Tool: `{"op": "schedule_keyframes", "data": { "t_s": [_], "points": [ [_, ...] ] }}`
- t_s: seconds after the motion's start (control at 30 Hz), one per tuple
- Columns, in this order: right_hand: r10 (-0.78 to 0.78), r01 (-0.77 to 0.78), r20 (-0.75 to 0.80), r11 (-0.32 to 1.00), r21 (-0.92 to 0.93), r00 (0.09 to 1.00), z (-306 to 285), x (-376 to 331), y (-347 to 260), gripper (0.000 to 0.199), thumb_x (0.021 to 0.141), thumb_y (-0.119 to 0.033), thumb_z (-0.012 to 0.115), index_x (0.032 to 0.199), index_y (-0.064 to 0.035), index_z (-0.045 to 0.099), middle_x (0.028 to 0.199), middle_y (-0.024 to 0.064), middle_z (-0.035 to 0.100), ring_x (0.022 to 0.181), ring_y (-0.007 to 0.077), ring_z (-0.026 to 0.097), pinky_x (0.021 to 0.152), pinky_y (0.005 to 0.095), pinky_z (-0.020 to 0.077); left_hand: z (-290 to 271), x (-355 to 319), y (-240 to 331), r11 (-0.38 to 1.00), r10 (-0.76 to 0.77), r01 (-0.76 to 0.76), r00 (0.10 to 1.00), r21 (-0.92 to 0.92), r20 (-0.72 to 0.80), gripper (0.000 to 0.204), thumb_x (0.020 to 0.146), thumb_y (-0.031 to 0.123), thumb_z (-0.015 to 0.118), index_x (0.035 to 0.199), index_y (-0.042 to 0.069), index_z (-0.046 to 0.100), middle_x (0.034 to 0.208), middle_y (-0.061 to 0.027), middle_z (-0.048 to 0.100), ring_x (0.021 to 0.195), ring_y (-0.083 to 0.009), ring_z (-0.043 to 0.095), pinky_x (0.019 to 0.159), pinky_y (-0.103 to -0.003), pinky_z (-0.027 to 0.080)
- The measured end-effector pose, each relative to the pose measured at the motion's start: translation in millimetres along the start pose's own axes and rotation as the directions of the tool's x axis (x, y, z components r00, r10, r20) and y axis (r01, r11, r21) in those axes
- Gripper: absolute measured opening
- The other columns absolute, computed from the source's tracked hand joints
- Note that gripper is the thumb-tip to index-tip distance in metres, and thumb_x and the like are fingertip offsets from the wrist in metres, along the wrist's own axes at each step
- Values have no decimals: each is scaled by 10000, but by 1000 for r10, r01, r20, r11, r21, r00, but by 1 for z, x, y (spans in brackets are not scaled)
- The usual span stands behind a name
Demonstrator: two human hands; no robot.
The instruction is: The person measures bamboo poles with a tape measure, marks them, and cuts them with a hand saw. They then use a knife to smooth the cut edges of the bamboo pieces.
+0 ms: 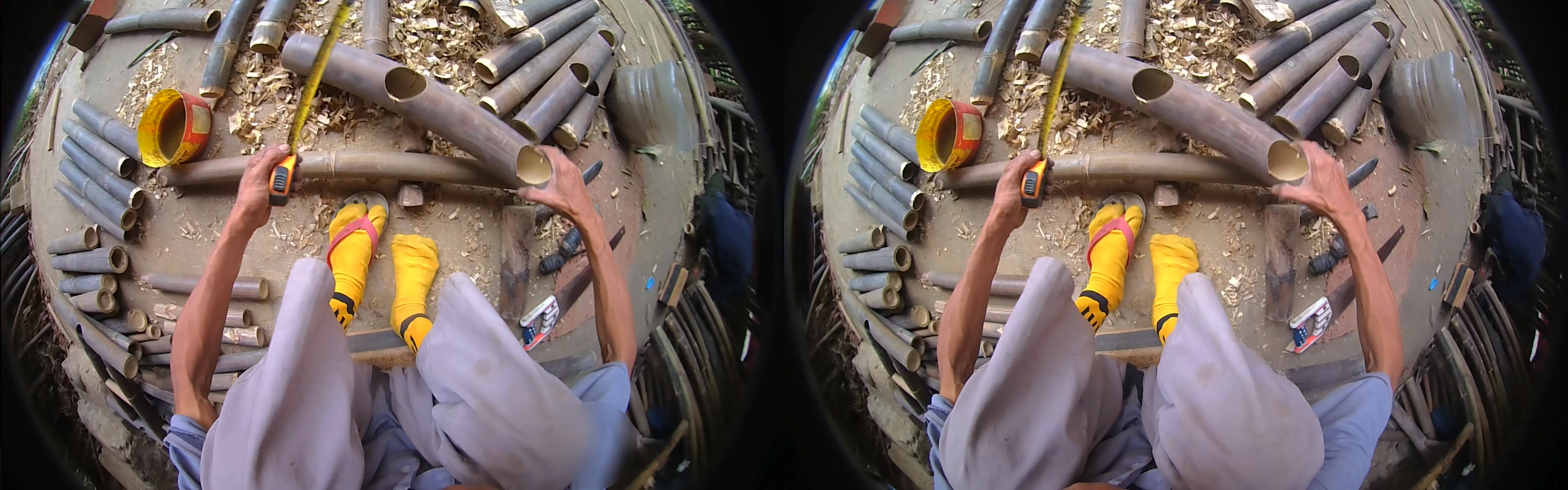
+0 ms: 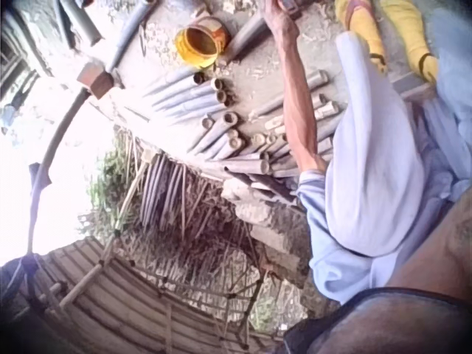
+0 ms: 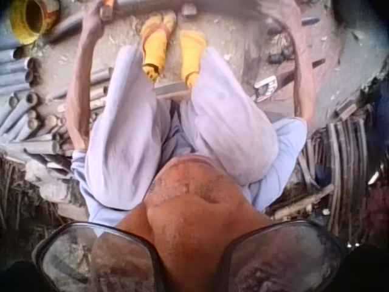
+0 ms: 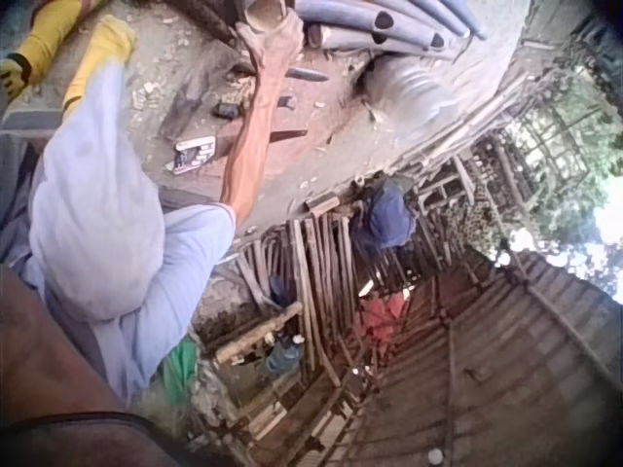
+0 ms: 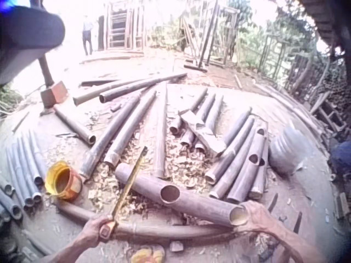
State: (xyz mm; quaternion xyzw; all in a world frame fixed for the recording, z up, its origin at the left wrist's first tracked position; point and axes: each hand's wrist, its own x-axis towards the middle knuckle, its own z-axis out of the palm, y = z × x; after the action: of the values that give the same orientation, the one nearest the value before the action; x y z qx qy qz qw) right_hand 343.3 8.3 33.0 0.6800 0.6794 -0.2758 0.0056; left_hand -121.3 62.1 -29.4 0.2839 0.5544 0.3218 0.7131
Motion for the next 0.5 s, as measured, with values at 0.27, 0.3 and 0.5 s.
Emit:
{"op": "schedule_keyframes", "data": {
  "t_s": [0.27, 0.3, 0.5],
  "points": [
    [186, -294, 228, 637, 712, 956, 72, -90, -58, 976, 606, -542, 704, 1221, 172, 450, 1190, 293, 515, 1105, 335, 524, 934, 355, 428, -39, -29, -21, 995, -12, 13, 1000, -97, 15, 352, 920, 381, 489, 940, 42, 581, 714, -56, 596, 589, -137, 581, 529, -272, 496],
    [215, -317, 233, 587, 745, 948, 80, -90, -76, 1031, 603, -541, 716, 1252, 199, 407, 1251, 340, 473, 1167, 354, 497, 977, 352, 407, -42, -32, -25, 997, -15, 15, 1000, -77, 5, 368, 916, 401, 486, 929, 45, 579, 706, -55, 592, 588, -140, 579, 527, -275, 496],
    [86, -86, 76, 128, 988, 993, 118, -1, -165, 588, 769, -346, 702, 1094, 120, 551, 988, 93, 635, 862, 105, 588, 778, 243, 477, -50, -43, -68, 996, -76, 72, 995, -51, -67, 300, 910, 346, 479, 877, 58, 560, 665, -58, 571, 540, -135, 568, 476, -262, 488]
  ]
}}
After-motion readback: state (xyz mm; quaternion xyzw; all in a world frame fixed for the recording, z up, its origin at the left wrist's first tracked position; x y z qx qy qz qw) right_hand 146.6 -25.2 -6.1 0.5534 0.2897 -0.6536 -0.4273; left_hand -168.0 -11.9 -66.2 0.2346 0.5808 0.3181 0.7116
